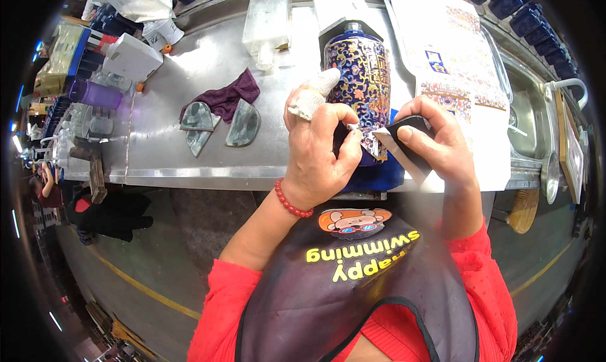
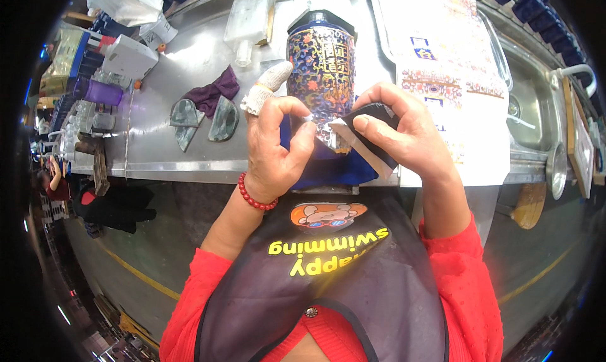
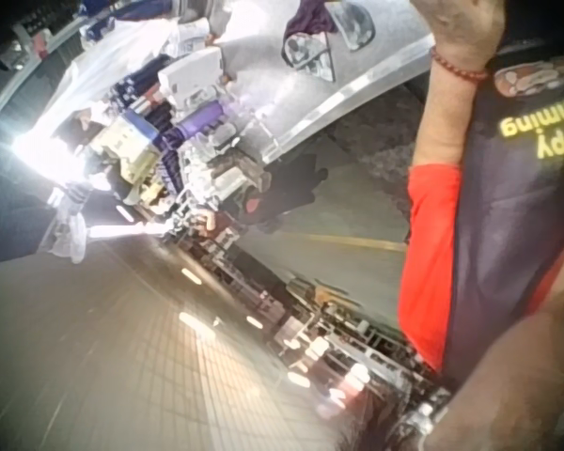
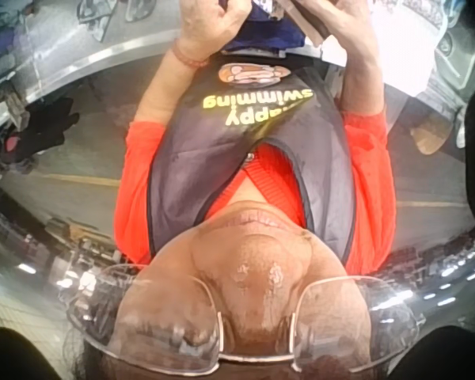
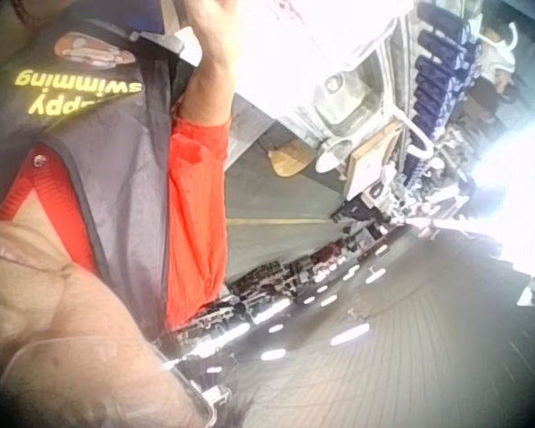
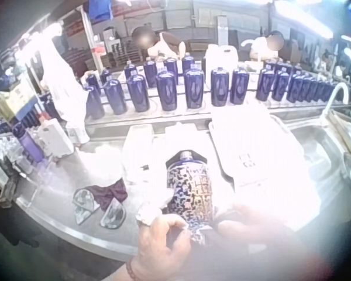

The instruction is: The person applies decorative stickers to a blue cylindrical container. They peel stickers from a sheet, position them on the container, and smooth them with a small tool. The container is rotated to apply multiple stickers around its surface.

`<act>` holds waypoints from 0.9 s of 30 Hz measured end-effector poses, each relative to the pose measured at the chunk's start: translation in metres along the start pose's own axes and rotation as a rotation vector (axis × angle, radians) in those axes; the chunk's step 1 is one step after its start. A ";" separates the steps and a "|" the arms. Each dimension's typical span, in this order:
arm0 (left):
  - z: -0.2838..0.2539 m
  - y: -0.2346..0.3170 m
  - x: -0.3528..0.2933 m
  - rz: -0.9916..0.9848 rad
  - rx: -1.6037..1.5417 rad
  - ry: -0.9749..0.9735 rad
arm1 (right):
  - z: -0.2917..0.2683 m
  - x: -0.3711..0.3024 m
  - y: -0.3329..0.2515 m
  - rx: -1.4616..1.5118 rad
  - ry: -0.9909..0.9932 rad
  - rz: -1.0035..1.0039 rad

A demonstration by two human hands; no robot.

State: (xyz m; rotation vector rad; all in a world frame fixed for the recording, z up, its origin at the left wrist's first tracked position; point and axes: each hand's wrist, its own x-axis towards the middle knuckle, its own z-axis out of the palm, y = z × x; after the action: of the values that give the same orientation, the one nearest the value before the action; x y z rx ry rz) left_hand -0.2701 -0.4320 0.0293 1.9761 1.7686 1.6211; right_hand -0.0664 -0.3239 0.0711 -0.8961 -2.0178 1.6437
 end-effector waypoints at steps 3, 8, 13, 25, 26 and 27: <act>0.000 0.002 0.006 0.028 0.044 -0.019 | -0.002 0.000 0.001 0.019 0.006 -0.011; 0.004 0.006 0.010 0.026 0.044 -0.023 | -0.004 0.001 0.000 0.021 -0.005 -0.041; 0.005 0.008 0.010 0.015 0.022 -0.029 | -0.006 0.001 -0.002 0.018 -0.009 -0.058; -0.001 0.011 0.012 0.126 0.158 -0.090 | -0.005 0.000 -0.002 0.091 -0.021 -0.031; -0.002 0.012 0.012 0.122 0.165 -0.101 | -0.005 0.001 -0.002 0.095 -0.024 -0.019; -0.003 0.013 0.013 0.117 0.172 -0.112 | -0.005 0.001 -0.003 0.100 -0.024 -0.018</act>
State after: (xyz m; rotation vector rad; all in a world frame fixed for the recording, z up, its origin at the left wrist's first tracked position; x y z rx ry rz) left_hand -0.2654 -0.4286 0.0465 2.2361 1.8384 1.3980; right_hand -0.0646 -0.3201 0.0749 -0.8240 -1.9350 1.7369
